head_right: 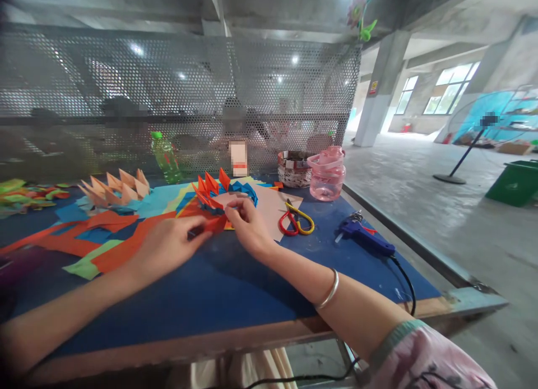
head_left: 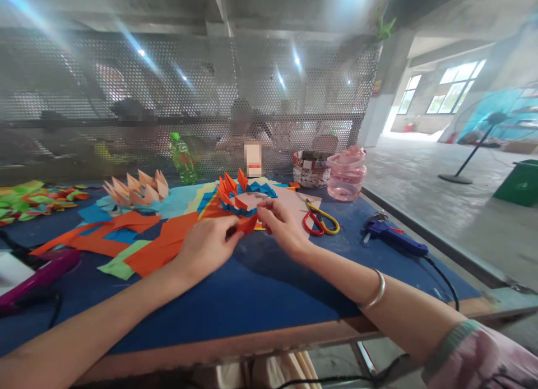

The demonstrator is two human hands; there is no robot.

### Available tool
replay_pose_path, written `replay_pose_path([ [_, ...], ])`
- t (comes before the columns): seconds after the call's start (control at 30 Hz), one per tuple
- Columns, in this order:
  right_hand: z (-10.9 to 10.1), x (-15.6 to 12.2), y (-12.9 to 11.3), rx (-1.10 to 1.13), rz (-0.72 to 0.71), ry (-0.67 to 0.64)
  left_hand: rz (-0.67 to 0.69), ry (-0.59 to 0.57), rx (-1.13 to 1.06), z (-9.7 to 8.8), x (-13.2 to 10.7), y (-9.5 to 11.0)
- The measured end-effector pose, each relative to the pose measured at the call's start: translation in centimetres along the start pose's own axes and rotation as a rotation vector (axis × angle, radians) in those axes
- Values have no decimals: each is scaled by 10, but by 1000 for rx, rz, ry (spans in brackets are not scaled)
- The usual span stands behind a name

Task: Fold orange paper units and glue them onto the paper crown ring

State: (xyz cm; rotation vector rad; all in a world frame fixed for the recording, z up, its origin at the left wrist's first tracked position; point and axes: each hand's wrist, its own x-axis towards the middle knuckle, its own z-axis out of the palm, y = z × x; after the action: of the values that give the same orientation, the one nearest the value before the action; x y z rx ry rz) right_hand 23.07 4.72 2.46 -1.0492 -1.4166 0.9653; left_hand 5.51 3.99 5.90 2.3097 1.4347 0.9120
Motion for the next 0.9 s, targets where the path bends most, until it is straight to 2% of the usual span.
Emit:
replay_pose_path([
  [0.03, -1, 1, 2, -1, -17, 21, -128, -30, -280, 0, 8, -1],
  [0.07, -1, 2, 4, -10, -30, 35, -181, -40, -384, 0, 16, -3],
  [0.17, -1, 3, 10, -77, -59, -9, -299, -36, -564, 2, 28, -10],
  [0.27, 2, 0, 10, -175, -116, -120, -368, -23, -687, 6, 26, -15],
  [0.4, 6, -7, 5, -295, -204, -200, -385, -48, -798, 9, 15, -15],
  [0.9, 5, -6, 10, -540, -356, -203, -366, -123, -955, 6, 10, -23],
])
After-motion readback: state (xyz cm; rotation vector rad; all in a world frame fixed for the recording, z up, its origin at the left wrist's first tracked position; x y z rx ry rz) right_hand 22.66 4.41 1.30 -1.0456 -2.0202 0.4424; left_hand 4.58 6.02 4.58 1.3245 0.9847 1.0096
